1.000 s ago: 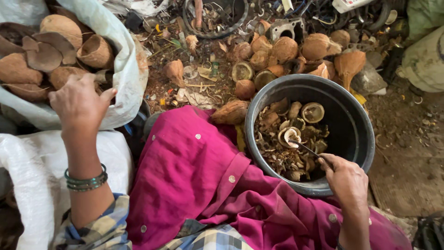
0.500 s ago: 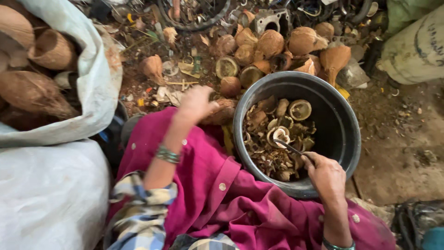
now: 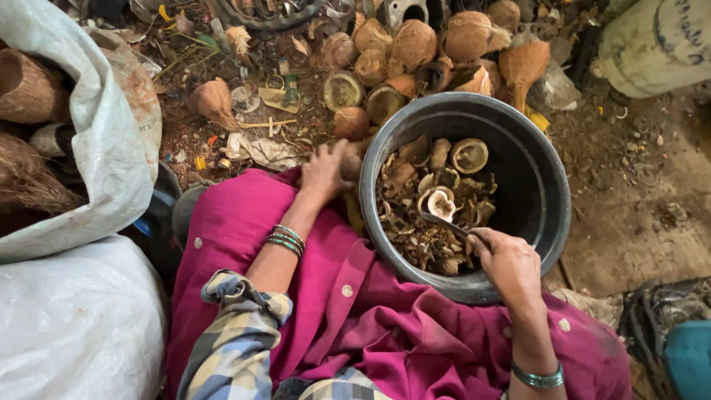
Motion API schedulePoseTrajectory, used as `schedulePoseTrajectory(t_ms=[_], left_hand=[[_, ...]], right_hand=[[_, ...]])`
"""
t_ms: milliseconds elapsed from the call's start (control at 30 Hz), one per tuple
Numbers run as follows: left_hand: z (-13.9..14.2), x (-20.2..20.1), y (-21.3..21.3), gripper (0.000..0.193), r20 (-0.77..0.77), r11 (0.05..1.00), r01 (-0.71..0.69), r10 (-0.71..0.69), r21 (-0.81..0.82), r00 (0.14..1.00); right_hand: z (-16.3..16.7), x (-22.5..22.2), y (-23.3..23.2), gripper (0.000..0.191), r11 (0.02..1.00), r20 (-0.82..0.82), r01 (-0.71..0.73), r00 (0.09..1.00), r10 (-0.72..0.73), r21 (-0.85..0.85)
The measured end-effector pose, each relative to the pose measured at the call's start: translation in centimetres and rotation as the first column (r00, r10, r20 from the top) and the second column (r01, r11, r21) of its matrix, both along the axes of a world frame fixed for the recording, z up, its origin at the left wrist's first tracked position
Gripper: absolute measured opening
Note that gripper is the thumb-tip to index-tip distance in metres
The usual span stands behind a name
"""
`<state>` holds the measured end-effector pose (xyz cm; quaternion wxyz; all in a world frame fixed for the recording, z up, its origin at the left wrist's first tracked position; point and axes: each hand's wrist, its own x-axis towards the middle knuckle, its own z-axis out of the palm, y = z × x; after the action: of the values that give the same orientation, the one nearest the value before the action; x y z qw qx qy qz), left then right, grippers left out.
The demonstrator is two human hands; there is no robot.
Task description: The person sits on the ground with a large basin of dried coconut halves on their lap and uses a small metal scoop to pry and scrape the dried coconut kernel out of each shell, dropping the loosened kernel and debris into the basin and setting cleaned shells aside.
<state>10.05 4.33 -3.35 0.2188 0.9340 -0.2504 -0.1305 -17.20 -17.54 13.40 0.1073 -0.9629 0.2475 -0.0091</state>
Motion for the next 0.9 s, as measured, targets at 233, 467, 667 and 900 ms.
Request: schedulePoseTrajectory(t_ms=[233,467,667,900], left_hand=[[3.9,1.2,3.6,0.099,-0.23,0.632,-0.25,0.115,-0.734,0.966],[6.5,0.5,4.6,0.1,-0.384,0.139,-0.358,-0.355,-0.923,0.852],[5.4,1.1,4.2,0.098,-0.499,0.382,-0.413,-0.16,-0.827,0.852],[0.5,3.3,2.4,0.088,-0.358,0.801,-0.401,0.251,-0.444,0.899]], right_hand=[[0.0,-0.3,-0.4,0.028,1.0,0.042,0.006,0.999,-0.007,0.019],[0.0,0.0,-0.3,0.028,1.0,-0.006,0.019,1.0,-0.019,0.005],[0.4,-0.1,0.0,0.028,1.0,-0.035,0.026,0.999,-0.025,0.018],[0.0,-0.3,-0.3,0.027,1.0,0.003,-0.005,1.0,0.005,0.009]])
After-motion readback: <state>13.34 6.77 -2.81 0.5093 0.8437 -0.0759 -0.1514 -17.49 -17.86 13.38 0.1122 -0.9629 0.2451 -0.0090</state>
